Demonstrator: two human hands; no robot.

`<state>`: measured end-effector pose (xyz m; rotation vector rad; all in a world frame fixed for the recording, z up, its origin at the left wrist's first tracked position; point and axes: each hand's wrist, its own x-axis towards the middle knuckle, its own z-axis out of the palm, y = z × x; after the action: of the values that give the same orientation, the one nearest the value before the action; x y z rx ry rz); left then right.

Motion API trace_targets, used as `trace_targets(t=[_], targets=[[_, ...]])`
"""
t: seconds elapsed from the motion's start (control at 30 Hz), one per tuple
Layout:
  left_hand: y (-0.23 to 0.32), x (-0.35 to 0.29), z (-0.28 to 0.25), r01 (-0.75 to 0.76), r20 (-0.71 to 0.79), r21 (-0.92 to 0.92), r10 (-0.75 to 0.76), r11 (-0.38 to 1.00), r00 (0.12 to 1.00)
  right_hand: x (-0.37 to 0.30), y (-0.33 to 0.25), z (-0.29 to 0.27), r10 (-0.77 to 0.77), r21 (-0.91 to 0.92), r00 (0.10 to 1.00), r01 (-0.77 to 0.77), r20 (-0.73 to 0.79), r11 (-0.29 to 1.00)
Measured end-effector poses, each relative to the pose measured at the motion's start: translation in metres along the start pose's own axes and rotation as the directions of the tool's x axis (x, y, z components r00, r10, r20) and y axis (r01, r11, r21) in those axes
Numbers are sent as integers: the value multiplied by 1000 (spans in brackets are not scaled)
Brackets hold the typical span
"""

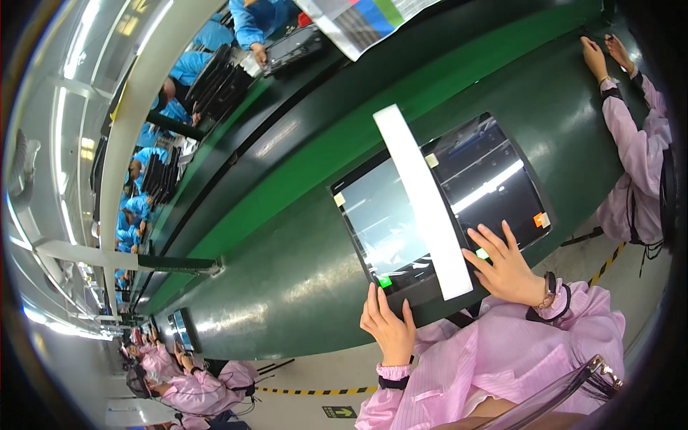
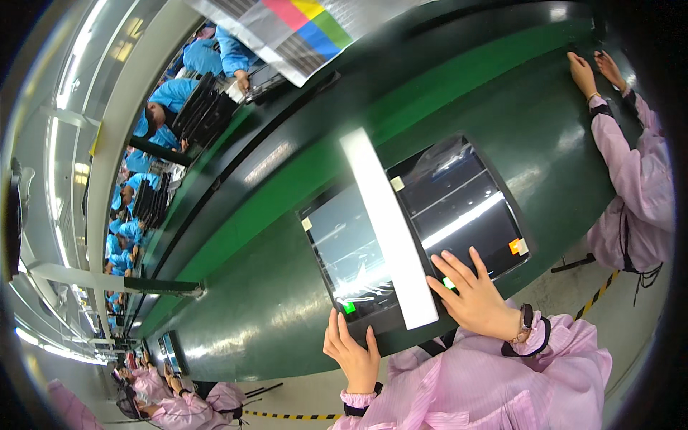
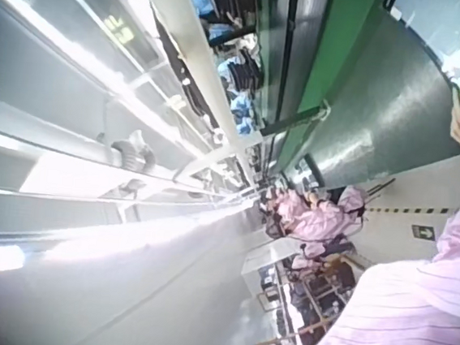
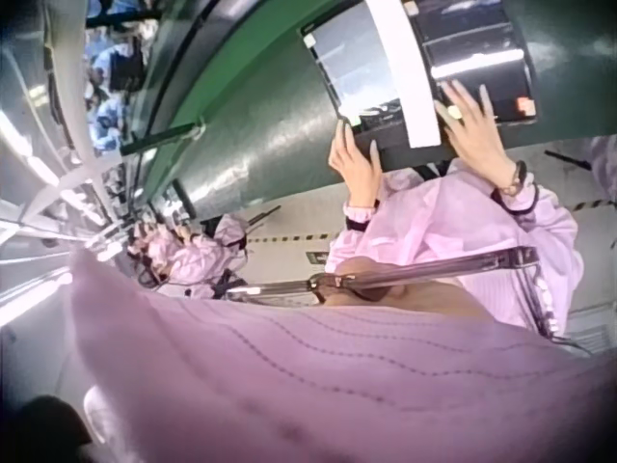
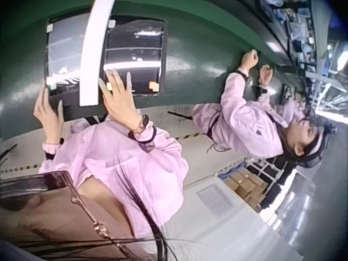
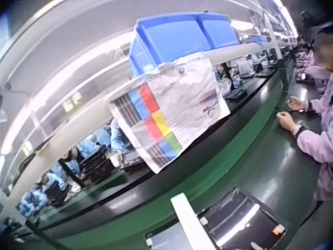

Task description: Checking components and assembling parts for electronic tablet devices on a factory line.

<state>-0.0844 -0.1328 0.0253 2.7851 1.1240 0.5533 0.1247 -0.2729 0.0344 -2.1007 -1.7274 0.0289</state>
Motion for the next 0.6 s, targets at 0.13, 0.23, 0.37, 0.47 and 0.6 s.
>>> trace_targets(t=[0.13, 0.23, 0.37, 0.47, 0.6], targets=[[-9, -8, 11, 56, -51, -111, -62, 992, 997, 4, -4, 1, 51, 17, 999, -51, 10, 999], [-13, -8, 10, 33, -49, -146, -41, 989, 998, 5, -8, 3, 62, 7, 998, -62, 3, 998], [-22, -8, 9, 19, 16, -156, -17, 988, 1000, 3, -11, 10, 107, -4, 994, -107, -36, 994], [-24, -6, 6, 18, 86, -136, -6, 991, 996, -3, -11, 9, 174, 15, 984, -173, -45, 985], [-28, -2, 5, 33, 177, -119, -12, 992, 984, -15, -7, 11, 241, -14, 968, -242, -73, 970]])
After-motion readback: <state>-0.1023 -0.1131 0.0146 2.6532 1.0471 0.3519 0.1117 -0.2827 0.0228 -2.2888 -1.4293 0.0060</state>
